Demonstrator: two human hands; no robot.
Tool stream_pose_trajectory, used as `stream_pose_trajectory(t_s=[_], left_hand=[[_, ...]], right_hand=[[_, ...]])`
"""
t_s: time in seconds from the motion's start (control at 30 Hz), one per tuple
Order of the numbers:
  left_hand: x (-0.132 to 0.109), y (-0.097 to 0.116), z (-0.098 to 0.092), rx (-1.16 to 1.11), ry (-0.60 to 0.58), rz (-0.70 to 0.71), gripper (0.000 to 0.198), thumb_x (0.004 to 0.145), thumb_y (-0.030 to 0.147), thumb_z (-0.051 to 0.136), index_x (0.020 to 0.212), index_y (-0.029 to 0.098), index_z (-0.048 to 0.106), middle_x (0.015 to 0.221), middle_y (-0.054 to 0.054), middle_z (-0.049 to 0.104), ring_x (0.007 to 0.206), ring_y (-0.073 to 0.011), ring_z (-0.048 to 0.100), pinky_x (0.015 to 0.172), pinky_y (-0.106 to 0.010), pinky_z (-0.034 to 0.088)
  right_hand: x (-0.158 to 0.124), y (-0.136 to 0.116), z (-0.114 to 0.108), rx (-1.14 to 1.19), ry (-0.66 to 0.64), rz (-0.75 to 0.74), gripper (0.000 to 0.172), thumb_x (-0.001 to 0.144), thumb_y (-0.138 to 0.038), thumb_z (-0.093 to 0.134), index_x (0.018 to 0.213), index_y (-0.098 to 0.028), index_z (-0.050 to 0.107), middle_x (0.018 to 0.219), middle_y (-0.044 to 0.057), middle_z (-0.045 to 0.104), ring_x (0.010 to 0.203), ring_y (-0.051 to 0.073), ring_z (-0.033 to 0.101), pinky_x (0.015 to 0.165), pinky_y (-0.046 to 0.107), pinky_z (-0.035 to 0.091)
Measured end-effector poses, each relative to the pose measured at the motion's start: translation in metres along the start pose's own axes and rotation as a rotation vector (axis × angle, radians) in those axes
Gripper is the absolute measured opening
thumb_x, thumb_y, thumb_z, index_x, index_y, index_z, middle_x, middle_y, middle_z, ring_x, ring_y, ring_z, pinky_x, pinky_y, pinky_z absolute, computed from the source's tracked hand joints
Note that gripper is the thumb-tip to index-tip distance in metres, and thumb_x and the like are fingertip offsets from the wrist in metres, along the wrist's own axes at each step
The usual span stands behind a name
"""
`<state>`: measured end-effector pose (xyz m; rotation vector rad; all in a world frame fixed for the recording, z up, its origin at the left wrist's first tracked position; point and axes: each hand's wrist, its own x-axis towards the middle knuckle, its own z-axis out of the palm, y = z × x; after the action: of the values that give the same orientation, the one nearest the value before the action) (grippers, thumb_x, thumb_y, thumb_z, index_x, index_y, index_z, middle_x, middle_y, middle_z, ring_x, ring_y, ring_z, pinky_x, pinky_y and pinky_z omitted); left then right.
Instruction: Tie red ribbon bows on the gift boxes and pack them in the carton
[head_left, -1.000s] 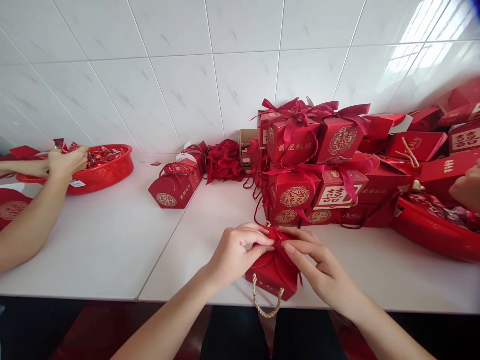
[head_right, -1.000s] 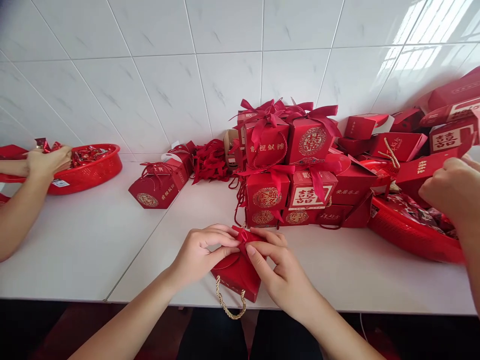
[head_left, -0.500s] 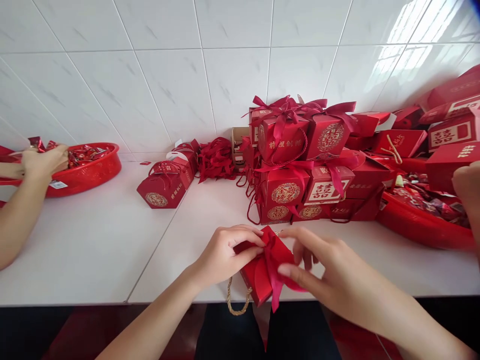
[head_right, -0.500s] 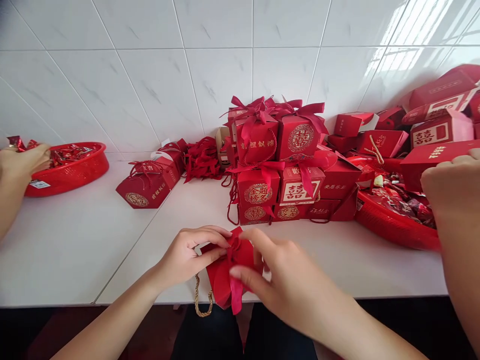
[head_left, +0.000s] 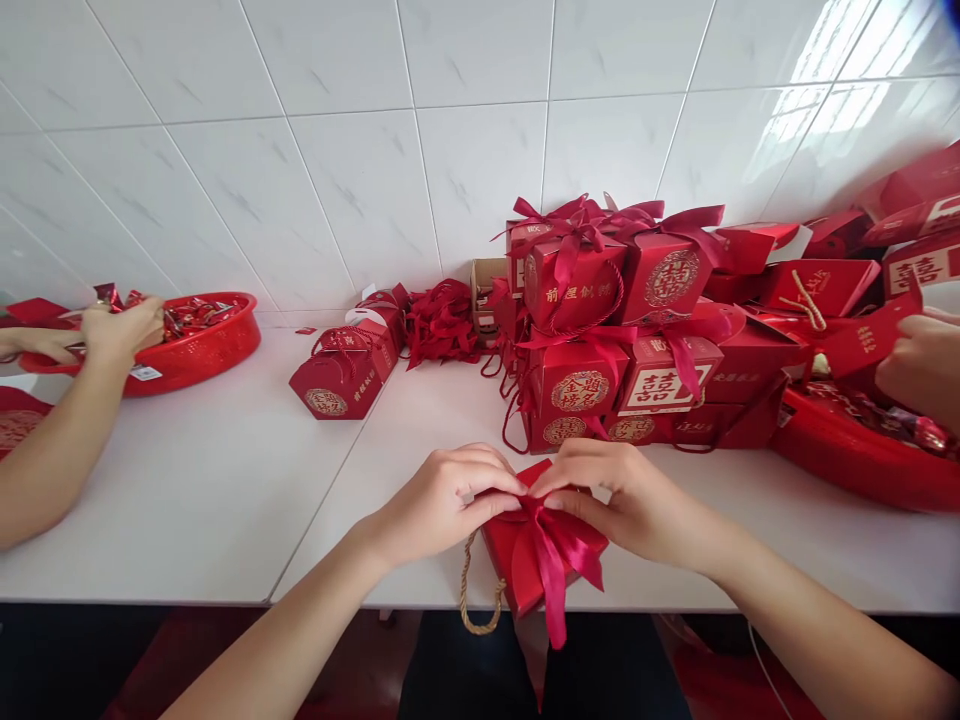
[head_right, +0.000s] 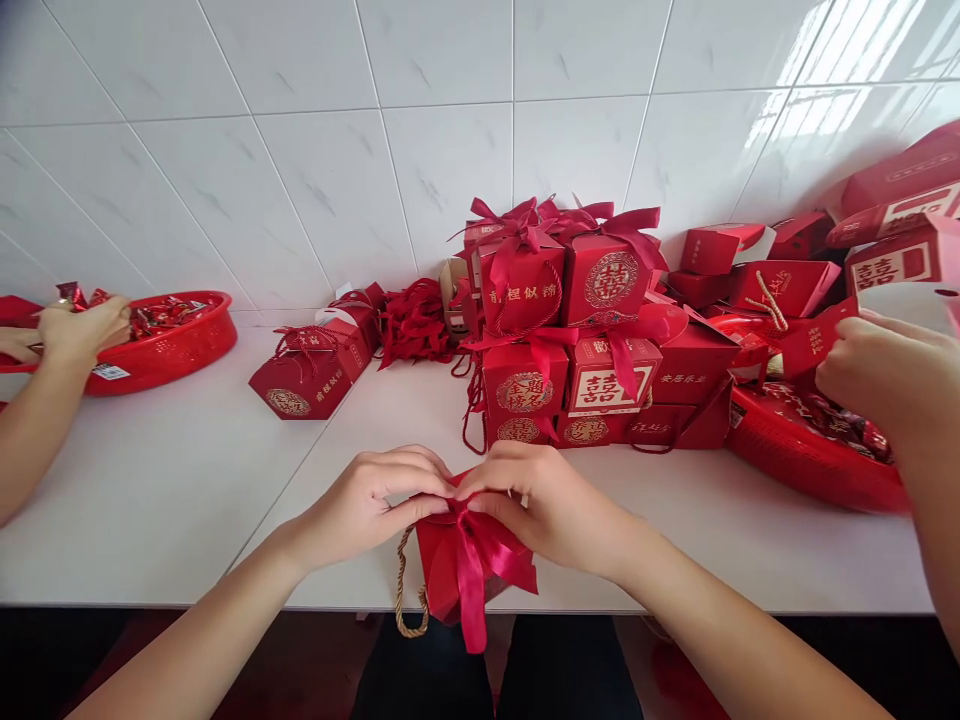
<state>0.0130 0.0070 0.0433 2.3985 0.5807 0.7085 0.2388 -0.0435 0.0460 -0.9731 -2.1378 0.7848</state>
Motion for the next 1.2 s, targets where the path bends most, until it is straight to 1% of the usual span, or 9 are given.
stream_pose_trajectory(t_s=[0.07, 0.17, 0.37, 0.53, 0.7, 0.8, 0.9, 1.07, 1.2], left_hand=[[-0.002, -0.001, -0.003, 0.082, -0.013, 0.027, 0.019, 0.089, 0.013, 0.057, 0.095, 0.018, 0.074, 0.086, -0.007, 0.07, 0.087, -0.0175, 0.064, 0.078, -0.028, 0.053], [-0.004, -0.002, -0.007, 0.172, -0.02, 0.04, 0.023, 0.09, 0.011, 0.054, 0.099, 0.019, 0.073, 0.088, -0.006, 0.068, 0.088, -0.0165, 0.062, 0.078, -0.027, 0.052], [-0.005, 0.002, -0.009, 0.255, -0.074, -0.014, 0.025, 0.09, 0.01, 0.049, 0.1, 0.018, 0.07, 0.086, -0.004, 0.061, 0.087, -0.0143, 0.058, 0.074, -0.024, 0.047], [-0.001, 0.007, -0.011, 0.141, -0.177, -0.143, 0.008, 0.083, 0.017, 0.058, 0.089, 0.02, 0.059, 0.098, -0.003, 0.054, 0.091, -0.0152, 0.056, 0.081, -0.026, 0.046], [0.0, 0.002, -0.012, -0.017, -0.261, -0.223, 0.017, 0.078, 0.019, 0.064, 0.084, 0.022, 0.048, 0.107, -0.004, 0.05, 0.107, -0.0197, 0.052, 0.092, -0.031, 0.046], [0.002, -0.001, -0.011, -0.124, -0.312, -0.219, 0.016, 0.078, 0.019, 0.063, 0.085, 0.023, 0.05, 0.12, -0.007, 0.049, 0.126, -0.0237, 0.043, 0.095, -0.033, 0.045], [0.003, -0.001, -0.01, -0.184, -0.334, -0.209, 0.016, 0.077, 0.024, 0.066, 0.084, 0.022, 0.052, 0.129, -0.011, 0.045, 0.133, -0.0268, 0.035, 0.093, -0.033, 0.046], [0.003, 0.002, -0.007, -0.303, -0.259, -0.26, 0.015, 0.085, 0.03, 0.058, 0.078, 0.021, 0.048, 0.123, -0.01, 0.054, 0.122, -0.0245, 0.047, 0.089, -0.034, 0.045], [0.005, 0.003, -0.001, -0.151, -0.145, -0.236, 0.021, 0.085, 0.027, 0.059, 0.071, 0.02, 0.045, 0.115, -0.007, 0.057, 0.111, -0.0219, 0.052, 0.088, -0.034, 0.044]], right_hand=[[-0.005, 0.002, -0.001, -0.106, -0.078, -0.084, 0.03, 0.096, -0.014, 0.046, 0.109, -0.025, 0.071, 0.095, 0.006, 0.06, 0.081, 0.013, 0.06, 0.071, 0.025, 0.05], [-0.009, 0.007, 0.0, -0.199, -0.157, -0.122, 0.038, 0.094, -0.01, 0.046, 0.122, -0.026, 0.066, 0.102, 0.009, 0.057, 0.086, 0.016, 0.059, 0.073, 0.027, 0.051], [-0.012, 0.016, 0.004, -0.212, -0.208, -0.11, 0.039, 0.089, -0.008, 0.056, 0.122, -0.025, 0.067, 0.1, 0.009, 0.053, 0.083, 0.015, 0.054, 0.071, 0.026, 0.049], [-0.011, 0.016, 0.002, -0.185, -0.193, -0.147, 0.038, 0.088, -0.008, 0.057, 0.118, -0.027, 0.07, 0.094, 0.007, 0.05, 0.079, 0.014, 0.051, 0.067, 0.026, 0.046], [-0.01, 0.018, 0.003, -0.152, -0.185, -0.156, 0.035, 0.088, -0.009, 0.057, 0.116, -0.025, 0.071, 0.097, 0.008, 0.051, 0.08, 0.014, 0.053, 0.069, 0.027, 0.049], [-0.011, 0.018, 0.003, -0.132, -0.181, -0.178, 0.034, 0.09, -0.01, 0.056, 0.116, -0.026, 0.071, 0.101, 0.009, 0.052, 0.084, 0.015, 0.054, 0.072, 0.028, 0.05], [-0.012, 0.018, 0.004, -0.092, -0.172, -0.19, 0.035, 0.09, -0.009, 0.054, 0.114, -0.026, 0.072, 0.101, 0.009, 0.051, 0.088, 0.016, 0.054, 0.075, 0.029, 0.051], [-0.013, 0.017, 0.005, -0.023, -0.177, -0.162, 0.033, 0.089, -0.008, 0.056, 0.111, -0.025, 0.073, 0.098, 0.008, 0.05, 0.086, 0.014, 0.054, 0.074, 0.028, 0.05], [-0.013, 0.017, 0.005, 0.01, -0.178, -0.182, 0.03, 0.091, -0.01, 0.056, 0.109, -0.026, 0.074, 0.101, 0.007, 0.049, 0.088, 0.013, 0.054, 0.077, 0.026, 0.049]])
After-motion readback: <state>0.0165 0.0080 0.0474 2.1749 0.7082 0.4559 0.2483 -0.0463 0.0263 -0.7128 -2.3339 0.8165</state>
